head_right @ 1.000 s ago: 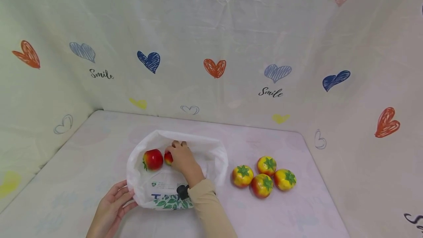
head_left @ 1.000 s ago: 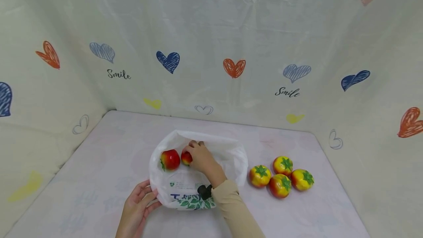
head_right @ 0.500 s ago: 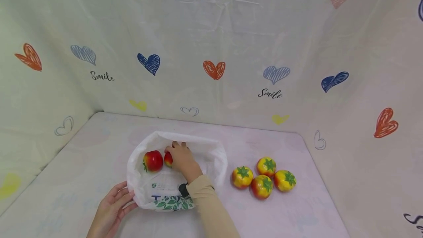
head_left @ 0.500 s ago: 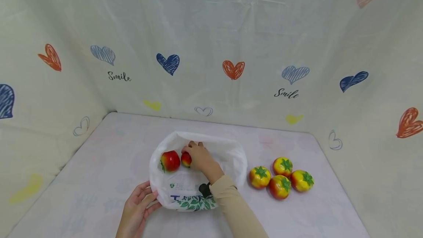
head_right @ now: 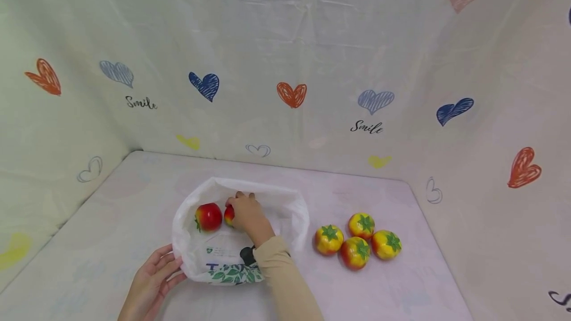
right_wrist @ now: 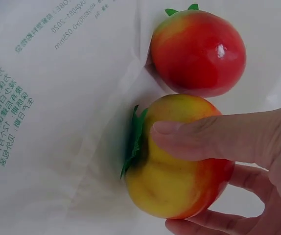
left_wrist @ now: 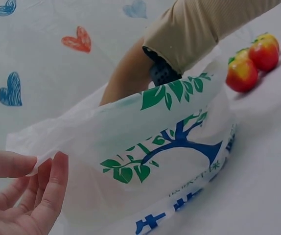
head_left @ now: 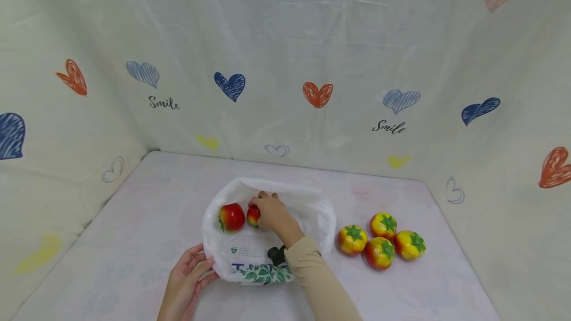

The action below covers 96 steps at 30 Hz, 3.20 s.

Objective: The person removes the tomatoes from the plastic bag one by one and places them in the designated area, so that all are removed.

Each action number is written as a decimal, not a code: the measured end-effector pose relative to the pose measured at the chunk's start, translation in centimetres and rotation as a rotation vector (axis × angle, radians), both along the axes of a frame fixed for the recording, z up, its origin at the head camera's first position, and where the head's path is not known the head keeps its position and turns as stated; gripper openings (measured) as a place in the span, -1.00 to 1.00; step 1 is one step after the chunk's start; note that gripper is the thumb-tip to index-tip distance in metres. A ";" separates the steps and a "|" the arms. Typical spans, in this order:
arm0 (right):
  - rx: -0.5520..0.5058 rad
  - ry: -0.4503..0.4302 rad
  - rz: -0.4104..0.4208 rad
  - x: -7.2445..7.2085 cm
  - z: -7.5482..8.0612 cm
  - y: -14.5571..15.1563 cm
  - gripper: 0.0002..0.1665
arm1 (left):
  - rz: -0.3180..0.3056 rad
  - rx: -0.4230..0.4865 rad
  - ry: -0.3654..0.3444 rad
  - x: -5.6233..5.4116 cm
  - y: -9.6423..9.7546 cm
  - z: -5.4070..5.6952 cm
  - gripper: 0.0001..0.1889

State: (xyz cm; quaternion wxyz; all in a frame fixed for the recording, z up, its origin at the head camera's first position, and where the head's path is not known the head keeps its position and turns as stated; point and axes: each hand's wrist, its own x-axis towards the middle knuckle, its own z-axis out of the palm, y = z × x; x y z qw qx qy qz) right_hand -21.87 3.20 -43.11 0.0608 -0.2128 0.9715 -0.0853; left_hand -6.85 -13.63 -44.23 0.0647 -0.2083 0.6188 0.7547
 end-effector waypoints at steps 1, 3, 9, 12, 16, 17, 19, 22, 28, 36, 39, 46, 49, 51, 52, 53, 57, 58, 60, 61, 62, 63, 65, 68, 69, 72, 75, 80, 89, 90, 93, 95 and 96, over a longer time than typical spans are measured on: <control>-0.012 -0.009 -0.010 0.0 -0.1 0.1 -0.51 | -0.001 -0.002 -0.001 0.0 0.0 0.0 -0.41; -0.024 -0.018 -0.017 0.1 -0.1 0.3 -0.50 | -0.003 -0.006 -0.006 0.0 0.0 -0.1 -0.41; -0.062 -0.027 -0.001 0.5 0.0 1.2 -0.48 | -0.011 -0.013 -0.010 0.0 0.1 -0.3 -0.41; -0.103 -0.047 0.004 0.9 0.2 1.9 -0.46 | -0.010 -0.010 -0.016 -0.1 0.1 -0.4 -0.40; -0.169 -0.073 -0.001 1.2 0.6 2.6 -0.42 | -0.009 -0.008 -0.019 -0.1 0.1 -0.4 -0.39; -0.184 -0.075 -0.002 1.3 0.6 2.7 -0.41 | -0.010 -0.008 -0.016 -0.1 0.1 -0.4 -0.40; -0.213 -0.079 -0.006 1.5 0.8 3.0 -0.41 | -0.012 -0.009 -0.011 -0.1 0.2 -0.4 -0.41; -0.274 -0.087 -0.018 2.0 1.3 3.4 -0.40 | -0.016 -0.007 -0.003 -0.1 0.2 -0.3 -0.44; -0.430 -0.111 -0.039 3.5 2.6 4.1 -0.34 | -0.015 0.004 0.000 -0.1 0.3 -0.3 -0.44; -0.651 -0.149 -0.069 6.2 3.0 5.5 -0.31 | -0.014 0.001 -0.013 -0.1 0.2 -0.3 -0.43; -0.740 -0.159 -0.088 7.1 2.7 6.2 -0.29 | -0.013 0.003 -0.015 -0.1 0.2 -0.4 -0.42; -0.890 -0.156 -0.161 9.0 2.0 7.7 -0.26 | -0.011 0.001 -0.019 -0.2 0.2 -0.4 -0.41; -0.945 -0.176 -0.205 9.7 1.8 8.2 -0.24 | -0.011 -0.001 -0.021 -0.2 0.2 -0.4 -0.40; -0.983 -0.185 -0.240 10.3 1.7 8.6 -0.24 | -0.008 -0.001 -0.021 -0.2 0.3 -0.4 -0.42; -1.004 -0.185 -0.256 10.5 1.6 8.8 -0.25 | -0.007 -0.001 -0.022 -0.2 0.3 -0.4 -0.42; -1.023 -0.186 -0.277 10.8 1.6 9.0 -0.25 | -0.007 0.000 -0.023 -0.2 0.3 -0.4 -0.42; -1.098 -0.185 -0.315 11.6 1.9 9.7 -0.29 | -0.004 0.001 -0.027 -0.2 0.2 -0.4 -0.40; -1.116 -0.188 -0.323 11.7 2.0 9.9 -0.30 | -0.004 0.000 -0.029 -0.2 0.2 -0.4 -0.39; -1.157 -0.189 -0.334 12.0 2.3 10.3 -0.31 | -0.003 -0.001 -0.030 -0.2 0.2 -0.4 -0.37; -1.182 -0.190 -0.339 12.2 2.4 10.5 -0.31 | -0.003 -0.001 -0.029 -0.2 0.2 -0.5 -0.38; -1.207 -0.192 -0.343 12.3 2.5 10.8 -0.32 | -0.003 0.000 -0.027 -0.2 0.2 -0.5 -0.39; -1.228 -0.190 -0.349 12.4 2.5 11.1 -0.32 | -0.004 0.000 -0.026 -0.2 0.2 -0.5 -0.40; -1.261 -0.186 -0.362 12.5 2.7 11.7 -0.34 | -0.004 0.001 -0.024 -0.1 0.2 -0.5 -0.40; -1.275 -0.177 -0.406 12.6 2.7 12.6 -0.34 | -0.003 0.001 -0.024 -0.1 0.1 -0.4 -0.42; -1.270 -0.167 -0.425 12.7 2.7 12.9 -0.35 | -0.002 0.002 -0.025 -0.1 0.1 -0.5 -0.41; -1.272 -0.141 -0.468 12.8 2.8 13.8 -0.35 | -0.002 0.000 -0.029 -0.2 0.2 -0.5 -0.39; -1.285 -0.132 -0.493 12.9 2.8 14.7 -0.36 | 0.000 0.000 -0.032 -0.2 0.3 -0.5 -0.39; -1.326 -0.176 -0.575 12.8 2.7 16.2 -0.34 | 0.001 0.003 -0.032 -0.3 0.3 -0.5 -0.38; -1.239 -0.124 -0.692 12.2 -0.4 20.9 -0.24 | -0.001 0.012 -0.022 -0.2 0.4 -0.4 -0.42; -1.232 -0.104 -0.698 11.7 -1.9 21.9 -0.24 | -0.001 0.012 -0.021 -0.2 0.4 -0.4 -0.42; -1.186 -0.076 -0.730 10.4 -6.3 25.1 -0.25 | 0.000 0.011 -0.022 -0.2 0.5 -0.3 -0.43; -1.143 -0.092 -0.776 10.0 -8.0 26.5 -0.25 | 0.002 0.010 -0.026 -0.2 0.5 -0.3 -0.43; -1.117 -0.107 -0.804 10.1 -8.0 26.7 -0.24 | 0.003 0.009 -0.027 -0.2 0.5 -0.3 -0.43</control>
